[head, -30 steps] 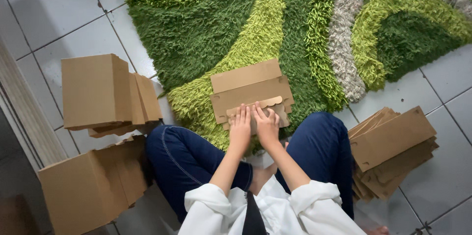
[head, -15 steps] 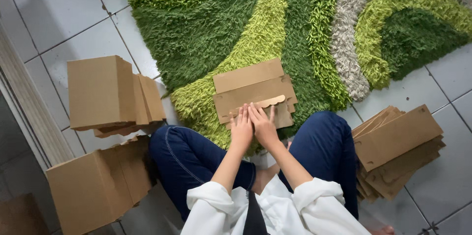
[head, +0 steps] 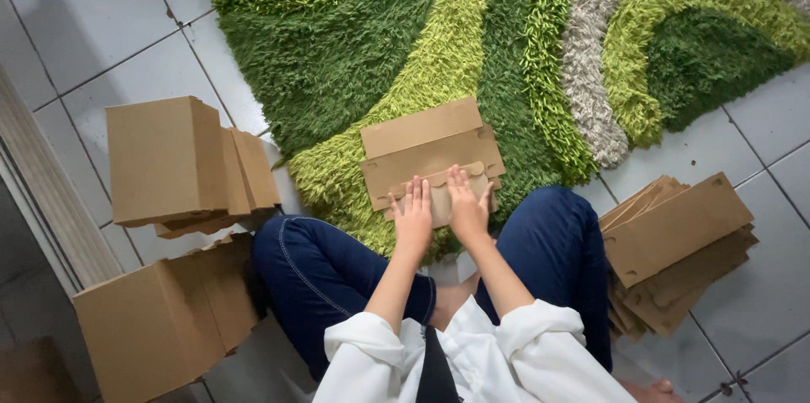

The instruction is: The person sits on the floor and assembles a small cardboard box by folding its flaps and securing them with tape. They then pick up a flat cardboard sheet, fold it into a box shape, and tape the edges to complete the assembly.

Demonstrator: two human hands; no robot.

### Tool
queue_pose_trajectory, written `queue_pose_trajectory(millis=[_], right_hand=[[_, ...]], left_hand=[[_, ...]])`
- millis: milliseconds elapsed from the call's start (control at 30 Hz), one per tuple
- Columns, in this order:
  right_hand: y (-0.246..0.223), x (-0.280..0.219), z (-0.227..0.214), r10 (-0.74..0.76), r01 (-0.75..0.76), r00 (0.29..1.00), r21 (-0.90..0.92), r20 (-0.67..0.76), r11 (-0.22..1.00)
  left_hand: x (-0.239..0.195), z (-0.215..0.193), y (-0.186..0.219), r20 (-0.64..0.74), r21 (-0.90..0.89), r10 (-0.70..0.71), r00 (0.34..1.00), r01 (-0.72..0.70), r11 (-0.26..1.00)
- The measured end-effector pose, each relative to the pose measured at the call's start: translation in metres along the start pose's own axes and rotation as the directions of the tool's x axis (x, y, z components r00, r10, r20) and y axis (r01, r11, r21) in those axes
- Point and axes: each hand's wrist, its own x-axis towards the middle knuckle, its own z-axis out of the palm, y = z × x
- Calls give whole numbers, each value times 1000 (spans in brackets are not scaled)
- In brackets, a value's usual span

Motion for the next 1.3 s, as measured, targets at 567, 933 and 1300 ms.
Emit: queue_pose_trajectory(millis=[567, 933, 1300], right_hand=[[18, 9, -7, 140, -145, 987, 71, 73, 987], [-19, 11, 60, -120, 106, 978, -86, -173, 991], [-43, -2, 62, -422, 324, 857, -327, -296, 888]], left_hand=[[-14, -29, -32, 168, 19, -83, 982, 81, 997], [-17, 10, -39, -76, 68, -77, 994, 82, 994], [-11, -24, -43, 329, -12, -98, 939, 109, 994]])
